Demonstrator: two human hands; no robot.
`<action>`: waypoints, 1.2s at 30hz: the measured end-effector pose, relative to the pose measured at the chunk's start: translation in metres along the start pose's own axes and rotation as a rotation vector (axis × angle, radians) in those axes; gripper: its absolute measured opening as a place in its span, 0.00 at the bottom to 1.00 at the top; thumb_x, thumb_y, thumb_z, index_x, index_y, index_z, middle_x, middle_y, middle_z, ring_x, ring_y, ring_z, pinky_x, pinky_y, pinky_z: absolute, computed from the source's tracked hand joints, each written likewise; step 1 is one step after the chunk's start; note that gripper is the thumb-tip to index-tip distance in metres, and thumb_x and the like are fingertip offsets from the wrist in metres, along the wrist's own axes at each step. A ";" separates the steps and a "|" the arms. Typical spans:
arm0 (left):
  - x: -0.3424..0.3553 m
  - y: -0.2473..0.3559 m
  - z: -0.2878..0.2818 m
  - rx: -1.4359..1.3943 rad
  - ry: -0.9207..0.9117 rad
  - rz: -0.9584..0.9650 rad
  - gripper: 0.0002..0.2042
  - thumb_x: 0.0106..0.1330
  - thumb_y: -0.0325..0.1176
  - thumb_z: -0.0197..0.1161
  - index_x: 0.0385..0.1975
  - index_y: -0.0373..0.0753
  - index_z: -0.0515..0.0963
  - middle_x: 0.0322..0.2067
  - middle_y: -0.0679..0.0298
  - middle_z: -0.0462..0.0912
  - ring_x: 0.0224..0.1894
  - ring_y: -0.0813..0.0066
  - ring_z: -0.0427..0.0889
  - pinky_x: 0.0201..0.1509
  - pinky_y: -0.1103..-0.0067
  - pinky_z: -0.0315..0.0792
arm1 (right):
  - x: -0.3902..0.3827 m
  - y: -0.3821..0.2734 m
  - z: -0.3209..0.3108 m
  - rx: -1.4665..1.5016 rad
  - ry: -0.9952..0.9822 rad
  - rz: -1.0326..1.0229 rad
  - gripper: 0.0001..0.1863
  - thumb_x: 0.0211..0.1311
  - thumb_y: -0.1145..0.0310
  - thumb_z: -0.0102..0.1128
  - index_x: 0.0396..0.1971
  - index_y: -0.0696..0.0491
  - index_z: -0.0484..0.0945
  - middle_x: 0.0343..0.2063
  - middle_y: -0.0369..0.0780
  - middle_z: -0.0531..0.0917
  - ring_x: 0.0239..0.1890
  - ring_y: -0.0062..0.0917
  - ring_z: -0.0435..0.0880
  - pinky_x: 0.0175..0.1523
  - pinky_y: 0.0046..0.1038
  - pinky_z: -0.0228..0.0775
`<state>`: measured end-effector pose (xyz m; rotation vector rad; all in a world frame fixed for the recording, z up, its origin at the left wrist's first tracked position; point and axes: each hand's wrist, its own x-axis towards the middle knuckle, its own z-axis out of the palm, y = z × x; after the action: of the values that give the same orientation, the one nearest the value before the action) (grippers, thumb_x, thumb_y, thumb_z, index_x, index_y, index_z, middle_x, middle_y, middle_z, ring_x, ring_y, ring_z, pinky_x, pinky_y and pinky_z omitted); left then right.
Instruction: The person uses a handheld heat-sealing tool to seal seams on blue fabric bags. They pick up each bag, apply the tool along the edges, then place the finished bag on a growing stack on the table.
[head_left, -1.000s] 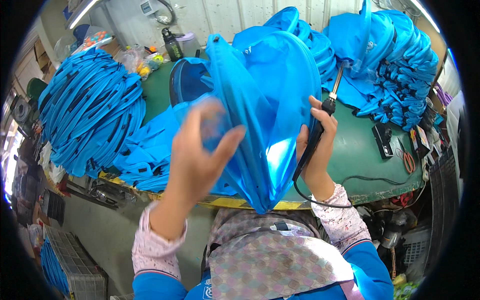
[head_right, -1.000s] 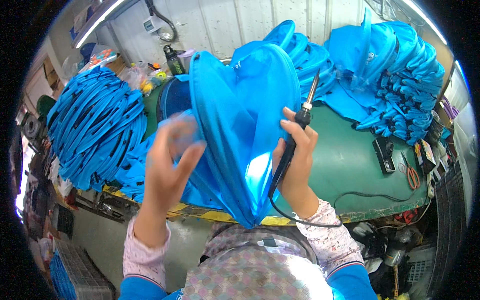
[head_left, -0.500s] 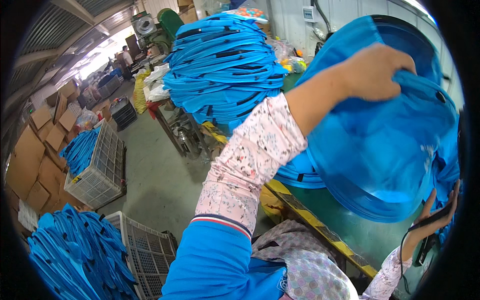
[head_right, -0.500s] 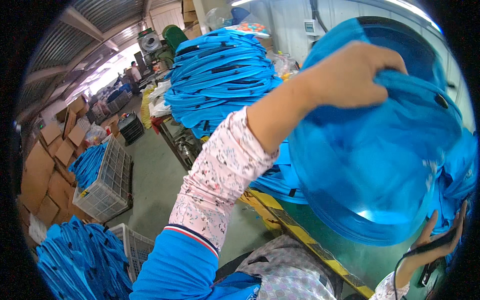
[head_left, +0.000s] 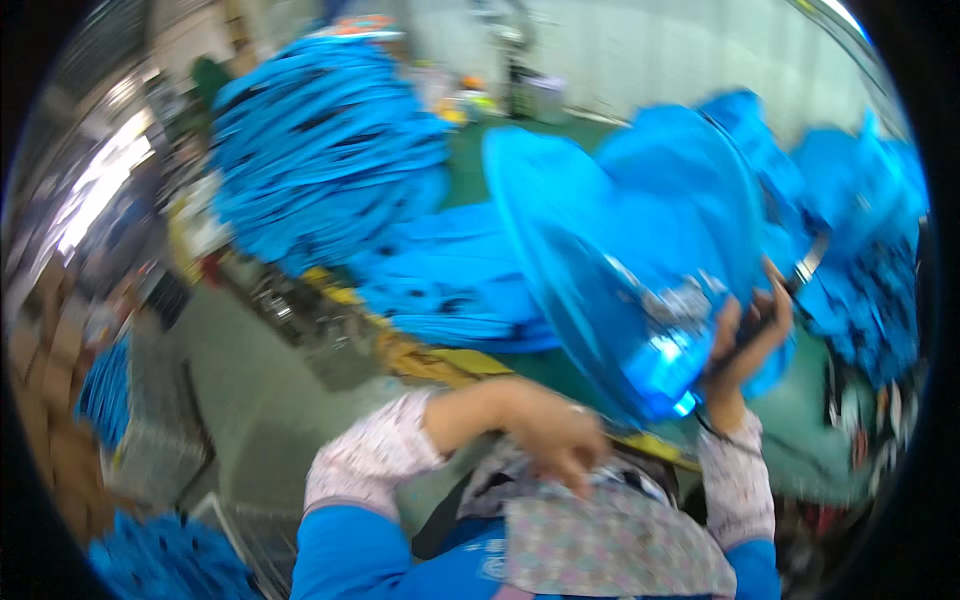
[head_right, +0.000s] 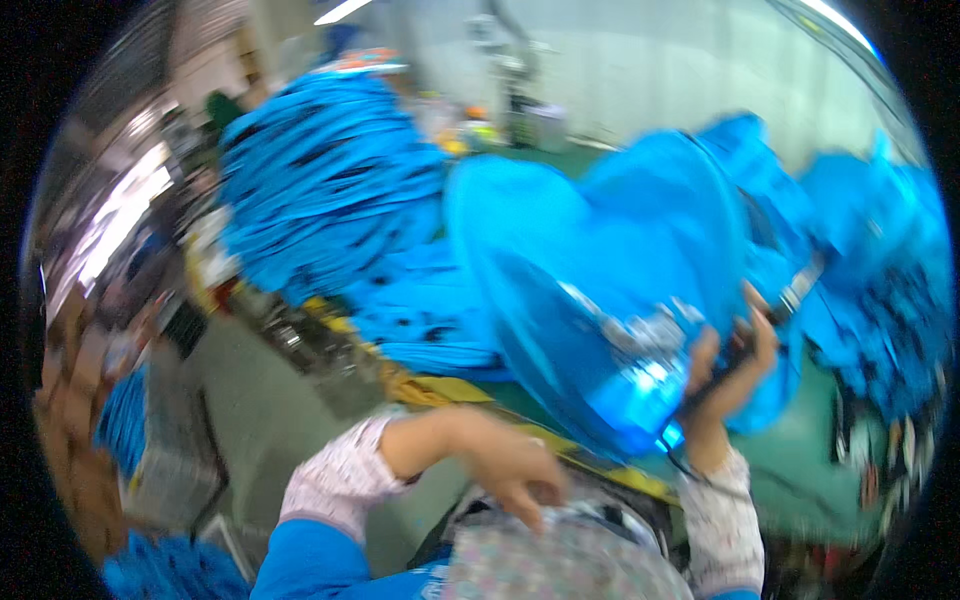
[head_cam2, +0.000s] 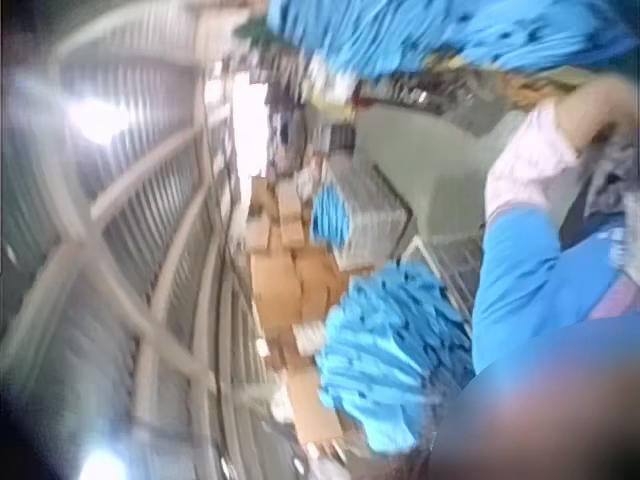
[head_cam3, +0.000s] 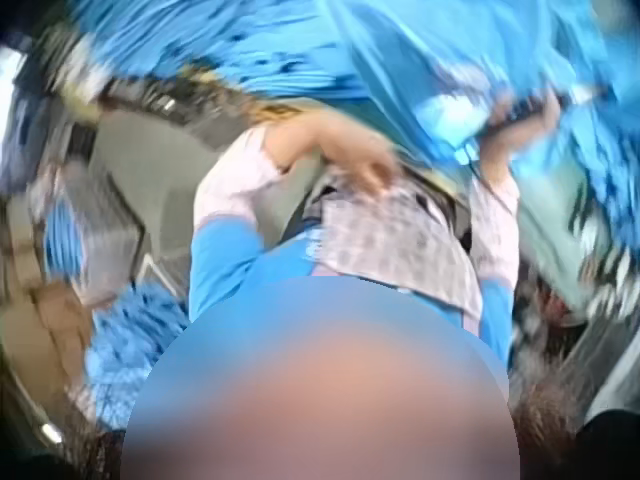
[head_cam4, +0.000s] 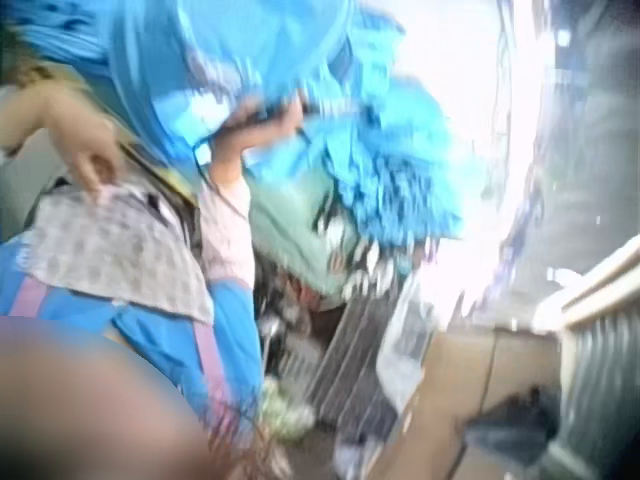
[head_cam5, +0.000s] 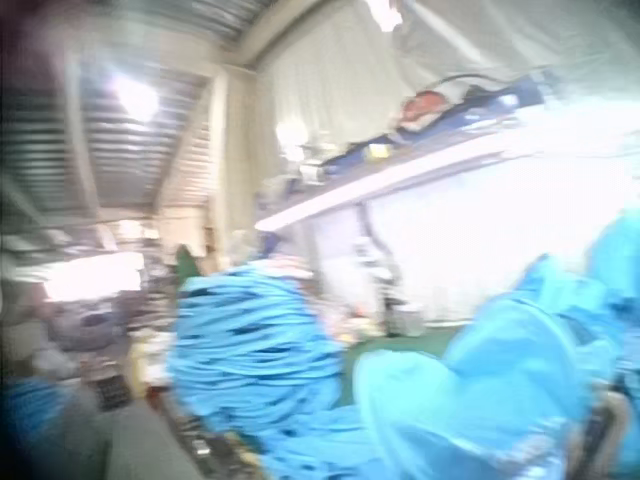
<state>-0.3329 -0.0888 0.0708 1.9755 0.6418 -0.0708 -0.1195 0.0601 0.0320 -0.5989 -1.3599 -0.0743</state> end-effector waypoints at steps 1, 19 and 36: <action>0.005 -0.013 0.016 0.117 0.155 -0.274 0.21 0.65 0.45 0.70 0.46 0.33 0.79 0.42 0.51 0.85 0.44 0.63 0.83 0.49 0.67 0.75 | 0.009 -0.011 0.006 0.087 -0.048 0.023 0.26 0.64 0.75 0.58 0.62 0.56 0.66 0.60 0.48 0.75 0.52 0.30 0.75 0.52 0.30 0.66; 0.116 -0.064 0.010 -0.933 1.353 0.372 0.23 0.63 0.29 0.71 0.57 0.32 0.74 0.50 0.60 0.82 0.50 0.70 0.81 0.56 0.74 0.75 | -0.021 -0.066 -0.098 0.106 -0.382 -0.026 0.10 0.63 0.69 0.64 0.42 0.55 0.81 0.22 0.36 0.78 0.27 0.30 0.71 0.36 0.33 0.61; 0.121 -0.052 0.012 -0.985 1.468 0.390 0.17 0.63 0.26 0.71 0.51 0.30 0.78 0.47 0.62 0.84 0.47 0.75 0.81 0.54 0.77 0.73 | -0.032 -0.048 -0.077 0.008 -0.476 -0.170 0.14 0.52 0.71 0.70 0.40 0.51 0.83 0.21 0.31 0.74 0.26 0.26 0.71 0.38 0.31 0.58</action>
<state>-0.2506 -0.0322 -0.0160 0.8540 0.8748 1.7035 -0.0772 -0.0243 0.0128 -0.5110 -1.8718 -0.0657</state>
